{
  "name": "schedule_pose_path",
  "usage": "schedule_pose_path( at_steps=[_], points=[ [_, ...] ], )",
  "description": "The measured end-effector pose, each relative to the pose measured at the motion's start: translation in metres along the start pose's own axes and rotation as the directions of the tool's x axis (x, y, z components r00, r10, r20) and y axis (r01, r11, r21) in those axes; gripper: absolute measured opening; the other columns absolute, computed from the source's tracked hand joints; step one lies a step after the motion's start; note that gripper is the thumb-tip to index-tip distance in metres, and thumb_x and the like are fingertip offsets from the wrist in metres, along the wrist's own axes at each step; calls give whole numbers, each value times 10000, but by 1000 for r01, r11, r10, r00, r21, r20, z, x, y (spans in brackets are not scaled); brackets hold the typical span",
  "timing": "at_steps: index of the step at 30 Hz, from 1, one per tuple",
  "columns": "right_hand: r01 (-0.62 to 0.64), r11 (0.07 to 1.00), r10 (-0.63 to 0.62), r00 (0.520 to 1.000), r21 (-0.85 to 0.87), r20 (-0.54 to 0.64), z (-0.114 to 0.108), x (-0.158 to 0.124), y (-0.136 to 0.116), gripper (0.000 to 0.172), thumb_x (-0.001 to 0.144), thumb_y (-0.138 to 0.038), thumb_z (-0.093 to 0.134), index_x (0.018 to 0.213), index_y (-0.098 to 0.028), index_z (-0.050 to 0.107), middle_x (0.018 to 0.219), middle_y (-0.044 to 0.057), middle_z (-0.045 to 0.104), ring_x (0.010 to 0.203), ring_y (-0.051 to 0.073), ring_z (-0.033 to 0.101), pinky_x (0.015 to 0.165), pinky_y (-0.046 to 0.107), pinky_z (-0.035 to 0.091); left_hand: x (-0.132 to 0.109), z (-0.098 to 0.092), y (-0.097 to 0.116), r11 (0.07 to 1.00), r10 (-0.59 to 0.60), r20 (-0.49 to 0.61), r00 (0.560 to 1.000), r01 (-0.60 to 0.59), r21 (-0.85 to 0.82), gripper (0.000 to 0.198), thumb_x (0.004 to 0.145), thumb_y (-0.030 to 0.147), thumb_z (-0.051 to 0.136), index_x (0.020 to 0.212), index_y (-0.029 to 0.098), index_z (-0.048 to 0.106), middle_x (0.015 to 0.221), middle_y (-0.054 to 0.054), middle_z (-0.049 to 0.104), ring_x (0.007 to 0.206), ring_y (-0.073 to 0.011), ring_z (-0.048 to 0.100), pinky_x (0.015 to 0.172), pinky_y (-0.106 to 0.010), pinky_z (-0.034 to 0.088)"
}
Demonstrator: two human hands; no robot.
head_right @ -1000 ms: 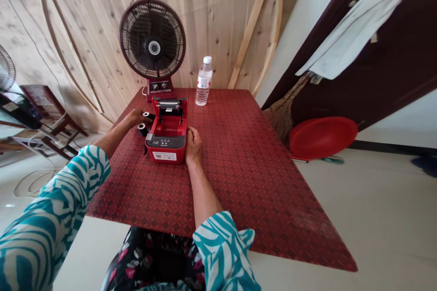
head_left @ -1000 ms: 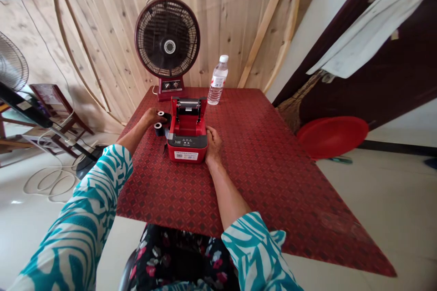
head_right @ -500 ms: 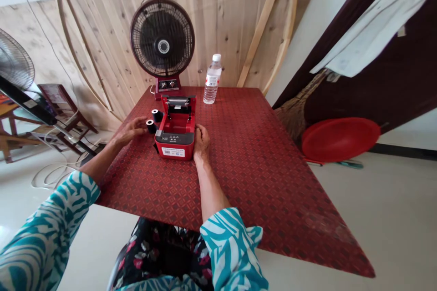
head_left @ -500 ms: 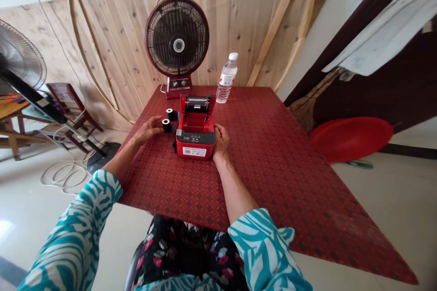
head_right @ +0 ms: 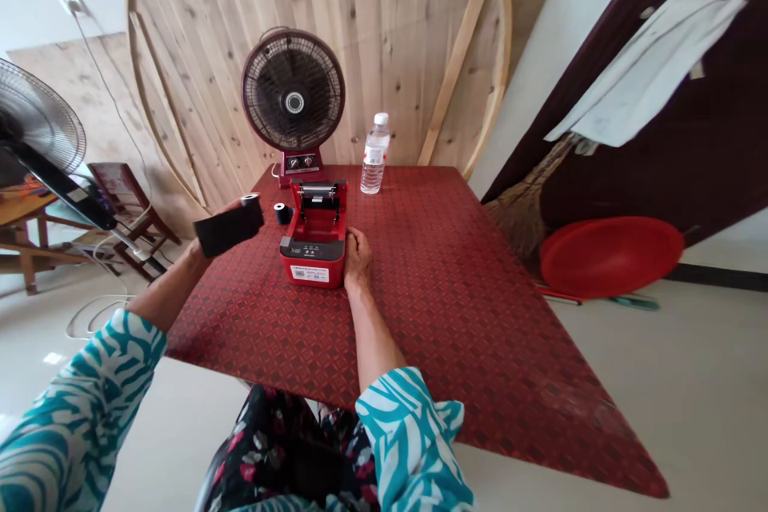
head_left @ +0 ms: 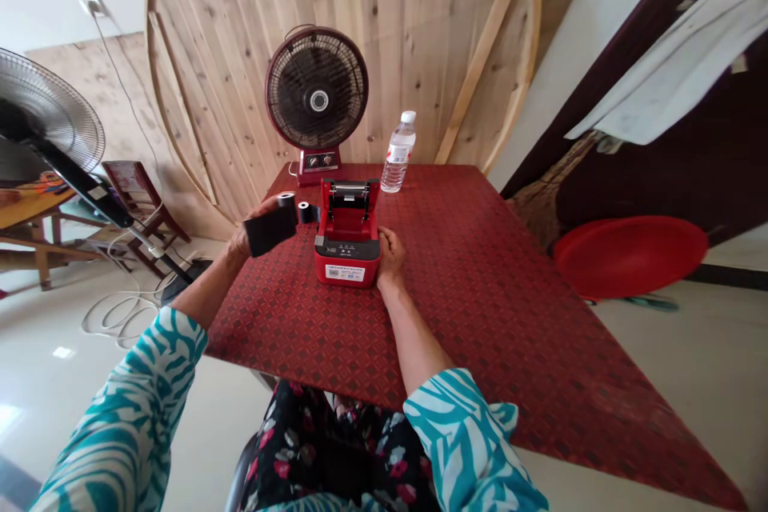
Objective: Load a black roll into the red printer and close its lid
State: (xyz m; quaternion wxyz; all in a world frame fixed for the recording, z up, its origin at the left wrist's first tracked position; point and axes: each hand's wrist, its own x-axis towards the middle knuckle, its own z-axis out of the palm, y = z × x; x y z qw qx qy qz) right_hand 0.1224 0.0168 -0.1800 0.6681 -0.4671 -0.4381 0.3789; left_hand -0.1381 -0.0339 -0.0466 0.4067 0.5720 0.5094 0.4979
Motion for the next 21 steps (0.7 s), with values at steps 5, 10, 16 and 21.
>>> schedule_pose_path(
  at_steps=[5,10,16,21],
  points=[
    [7,1000,-7,1000,17,12,0,0,1,355,802,-445,498,980,-216,703,1027,42,752,989,204,657,958,393,476,18,52,33,964,85,439,894,-185,189,457,783,330,685,1212,184,630,1108,-99,710,1023,-221,667,873,-331,533],
    [-2,1000,2,1000,12,18,2,-1,-2,374,805,-448,490,1003,-209,699,1065,59,744,1018,210,653,979,403,471,47,83,34,772,21,548,836,-362,523,264,796,228,643,1050,183,700,1030,-57,733,979,-199,670,876,-304,513],
    [-4,1000,4,1000,-11,21,3,-5,-10,363,816,-438,477,999,-218,700,1058,55,744,1035,210,641,984,389,465,69,97,26,555,-196,609,768,-425,715,269,778,100,600,983,191,748,1006,-34,765,935,-174,694,827,-239,505],
    [-5,1000,5,1000,-4,19,3,-7,-16,343,817,-425,471,977,-227,700,1050,49,748,1033,207,642,975,380,472,79,108,22,470,-247,557,793,-404,785,262,721,116,684,958,198,757,973,-24,775,950,-192,703,809,-225,498]
  ],
)
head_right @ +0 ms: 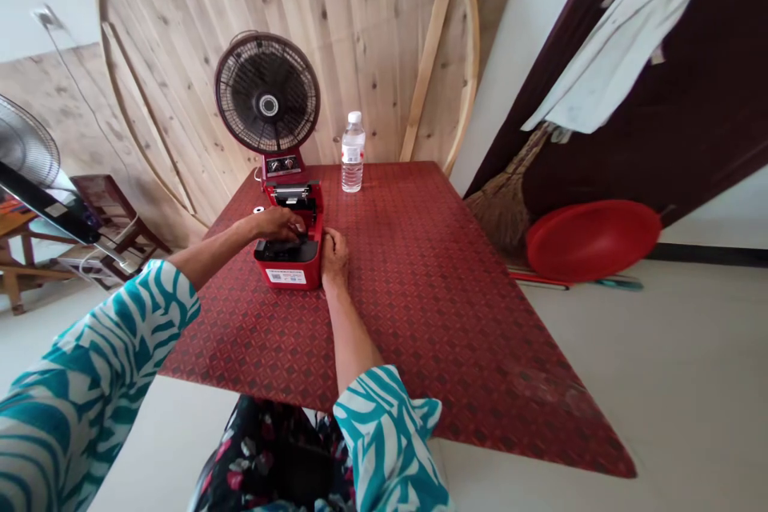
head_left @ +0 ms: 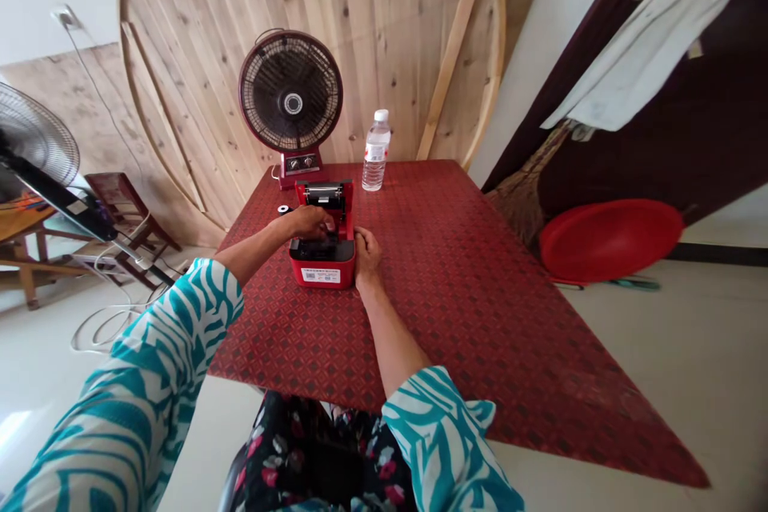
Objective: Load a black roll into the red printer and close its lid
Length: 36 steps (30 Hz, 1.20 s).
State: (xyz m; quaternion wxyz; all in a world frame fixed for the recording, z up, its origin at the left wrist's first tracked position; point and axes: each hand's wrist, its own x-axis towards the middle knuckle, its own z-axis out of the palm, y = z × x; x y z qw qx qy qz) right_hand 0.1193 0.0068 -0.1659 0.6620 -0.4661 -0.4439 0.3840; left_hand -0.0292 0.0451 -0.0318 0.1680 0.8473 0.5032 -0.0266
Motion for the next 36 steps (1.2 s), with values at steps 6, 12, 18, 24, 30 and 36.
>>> schedule_pose_path(
  at_steps=[6,12,18,24,30,36],
  points=[
    [-16,1000,16,1000,2,0,-1,-1,-4,358,801,-441,481,973,-216,700,1060,62,745,1045,226,645,998,415,466,-44,13,-6,935,51,-317,947,-157,-319,248,849,331,626,1023,207,751,1025,-33,764,954,-203,704,879,-294,524],
    [-10,1000,10,1000,2,10,-3,1,3,374,816,-449,486,1017,-217,700,1066,54,750,1031,218,654,980,413,477,-85,78,-6,800,-81,-740,668,-399,-448,400,938,519,508,953,201,749,1051,-86,742,1142,-253,645,1017,-413,492],
    [-5,1000,4,1000,-9,-31,-7,0,8,405,781,-501,543,1022,-210,688,1117,65,737,1086,224,640,1028,429,454,-82,95,-3,880,-8,-851,526,-400,-256,440,1011,466,383,975,225,749,1104,-91,689,1146,-225,590,1053,-453,449],
    [-51,993,54,998,102,-25,-2,28,-20,530,807,-597,495,1180,-234,597,1275,89,653,1133,209,634,1011,424,474,-79,98,-9,947,108,-905,412,-320,-33,430,1016,426,377,981,245,765,1318,-100,569,1340,-267,398,1122,-508,359],
    [-9,1000,7,985,6,173,16,67,-67,501,844,-629,429,1192,-308,592,1352,28,601,1184,200,583,1021,453,444,-76,100,-7,959,153,-922,356,-279,52,408,1012,399,392,961,242,765,1477,-93,447,1404,-283,318,1141,-527,333],
    [167,986,-163,978,-23,130,9,43,-71,402,867,-584,439,976,-258,648,1122,22,683,1075,187,612,993,409,470,-80,96,-7,957,212,-929,302,-258,134,349,971,440,486,859,218,731,1545,-65,377,1437,-298,279,1158,-528,321]
  ],
)
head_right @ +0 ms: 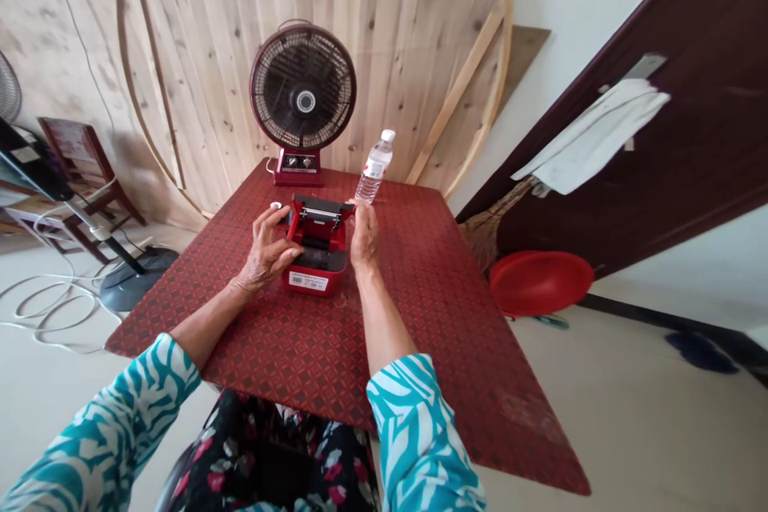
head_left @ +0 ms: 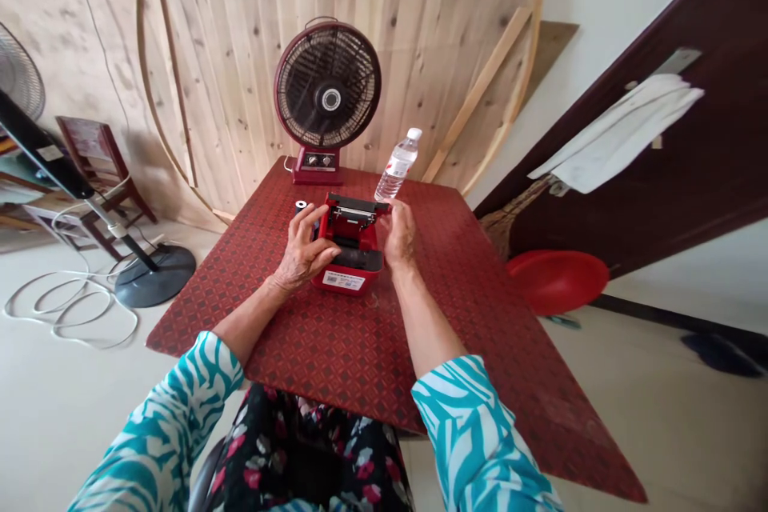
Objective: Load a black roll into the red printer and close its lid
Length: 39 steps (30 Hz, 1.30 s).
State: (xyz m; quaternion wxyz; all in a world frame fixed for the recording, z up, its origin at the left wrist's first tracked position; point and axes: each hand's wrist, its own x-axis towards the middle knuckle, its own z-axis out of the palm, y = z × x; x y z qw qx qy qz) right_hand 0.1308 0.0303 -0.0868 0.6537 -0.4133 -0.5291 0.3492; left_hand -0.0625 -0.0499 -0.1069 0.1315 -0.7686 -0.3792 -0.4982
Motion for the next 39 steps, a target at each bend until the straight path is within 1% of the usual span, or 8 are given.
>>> schedule_pose_path(
  at_steps=[6,9,12,14,23,29,34,39],
  points=[
    [146,988,-149,987,-57,-53,-7,-43,-1,438,901,-583,413,1066,-235,622,1038,54,717,1058,199,635,1041,427,449,-2,1,-4,998,-61,-13,998,61,-7,382,924,553,519,821,216,667,1516,-74,428,1430,-302,312,1161,-524,312],
    [160,983,-163,986,-87,-32,-10,-56,-2,444,919,-568,375,1049,-232,635,1028,67,712,1092,206,636,1071,440,434,-5,2,-5,987,-152,-14,988,151,-46,464,915,629,473,972,205,652,1480,-137,459,1391,-311,373,1138,-532,332],
    [158,978,-164,986,-134,-34,-12,-62,-2,452,933,-553,348,944,-231,665,1143,82,681,1155,213,614,1111,455,403,-7,1,-5,979,-186,37,982,189,-71,572,980,616,277,1145,204,639,1447,-145,485,1362,-281,407,1125,-515,344],
    [169,975,-174,985,-147,-21,-12,-63,-2,460,941,-549,340,947,-228,669,1193,87,663,1175,212,607,1127,453,388,-8,0,-6,981,-178,74,981,183,-68,613,997,590,198,1134,218,666,1441,-126,491,1363,-271,396,1133,-512,331],
    [257,959,-258,966,-117,6,-14,-66,7,453,965,-536,333,1028,-238,668,1194,87,668,1170,215,624,1120,462,407,-10,1,-6,980,-177,79,981,183,-80,556,1016,519,245,1039,214,709,1412,-121,526,1359,-265,389,1132,-516,332],
    [198,972,-199,980,-123,8,-15,-66,13,481,954,-556,330,1030,-229,674,1280,98,633,1222,213,592,1141,446,395,-17,-1,-2,964,-243,70,967,249,-95,582,1016,534,225,1085,221,711,1401,-124,538,1333,-269,431,1120,-517,350],
    [9,1000,-13,992,-30,-128,-14,-66,37,570,895,-606,388,1296,-221,513,1332,123,600,1235,228,579,1111,488,420,-19,-9,-1,955,-267,-29,963,261,-138,667,994,609,189,1394,196,526,1434,-155,499,1354,-264,431,1152,-482,332],
    [-37,995,25,991,-95,-130,-10,-67,36,517,908,-588,370,1263,-244,519,1334,77,606,1282,208,537,1153,435,386,-17,-11,-7,957,-254,8,967,252,-144,612,1008,566,219,1416,210,504,1447,-151,486,1354,-269,434,1147,-484,341]
  ],
)
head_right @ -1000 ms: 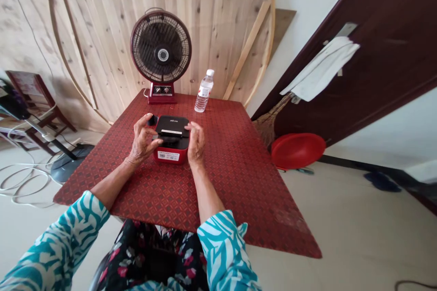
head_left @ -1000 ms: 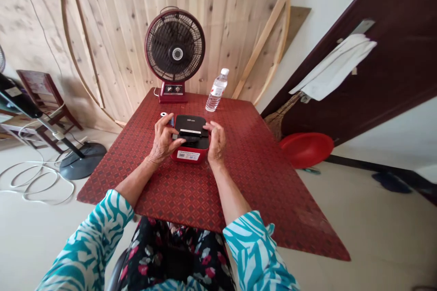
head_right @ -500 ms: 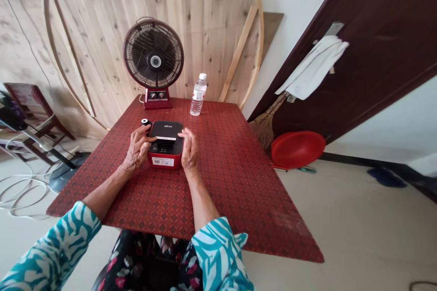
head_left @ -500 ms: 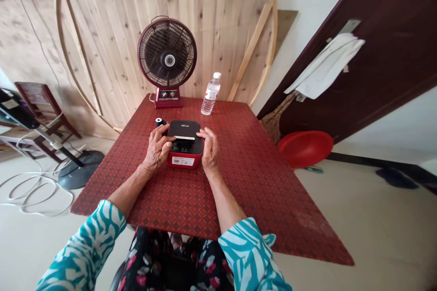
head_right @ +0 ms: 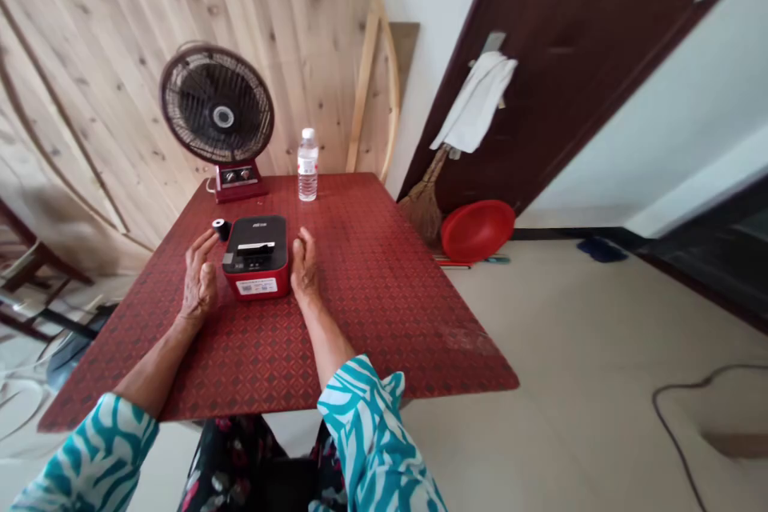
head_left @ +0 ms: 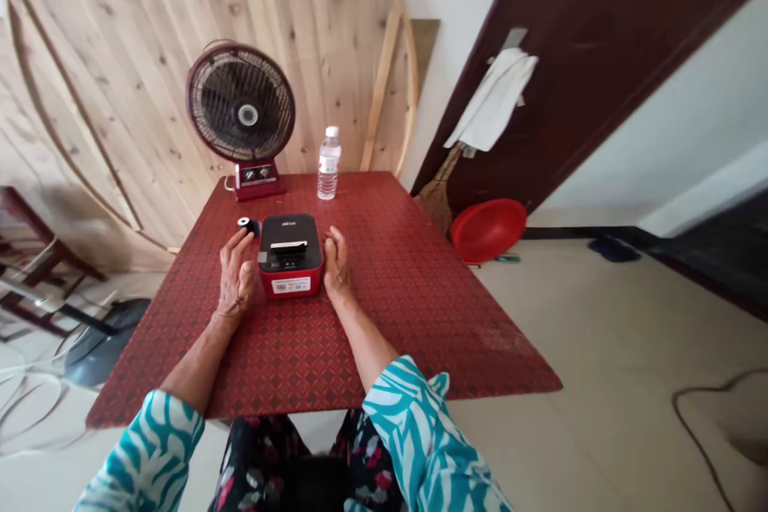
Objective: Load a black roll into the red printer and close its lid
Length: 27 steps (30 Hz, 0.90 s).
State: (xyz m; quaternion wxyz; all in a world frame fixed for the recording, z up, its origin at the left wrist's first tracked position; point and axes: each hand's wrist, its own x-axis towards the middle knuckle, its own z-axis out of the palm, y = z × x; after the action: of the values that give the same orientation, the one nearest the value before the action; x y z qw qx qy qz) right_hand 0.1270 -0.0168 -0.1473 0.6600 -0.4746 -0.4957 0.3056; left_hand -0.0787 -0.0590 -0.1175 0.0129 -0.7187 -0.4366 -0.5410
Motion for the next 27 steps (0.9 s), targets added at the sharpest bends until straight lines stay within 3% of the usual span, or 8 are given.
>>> schedule_pose_path(
  at_steps=[7,14,19,22,27],
  points=[
    [-63,997,67,995,51,-75,-4,2,5,638,876,-633,364,1336,-201,462,1301,131,603,1201,217,587,1092,450,422,-7,8,-3,1000,2,-5,1000,-2,1,595,1015,539,212,1386,195,524,1444,-161,483,1351,-265,439,1142,-485,353],
    [-102,992,104,994,75,-21,-10,8,19,648,851,-649,438,1343,-227,464,1281,109,603,1113,216,624,1015,436,460,-10,19,2,998,-65,41,997,65,-6,575,1015,529,236,1363,184,535,1421,-167,508,1340,-261,462,1124,-470,380],
    [-97,995,97,995,-1,-29,-7,6,10,624,845,-633,439,1308,-221,512,1214,88,642,1096,207,610,1016,409,446,-5,17,-8,989,-143,-44,989,141,-43,550,1022,514,234,1344,190,540,1402,-150,525,1338,-245,462,1147,-465,356],
    [-113,993,114,993,19,-30,-5,6,9,615,843,-624,443,1298,-215,515,1195,87,646,1093,206,604,1036,414,431,-3,18,-34,962,-272,-117,955,266,-60,503,1000,520,346,1339,193,521,1361,-150,543,1301,-251,492,1112,-459,396],
    [-136,990,136,991,34,8,-4,8,9,571,856,-595,434,1290,-231,507,1160,68,652,1059,197,599,1019,407,435,-7,27,-82,848,-528,-179,830,505,-161,538,916,470,549,1371,197,459,1319,-162,538,1196,-264,571,1008,-449,494]
  ],
)
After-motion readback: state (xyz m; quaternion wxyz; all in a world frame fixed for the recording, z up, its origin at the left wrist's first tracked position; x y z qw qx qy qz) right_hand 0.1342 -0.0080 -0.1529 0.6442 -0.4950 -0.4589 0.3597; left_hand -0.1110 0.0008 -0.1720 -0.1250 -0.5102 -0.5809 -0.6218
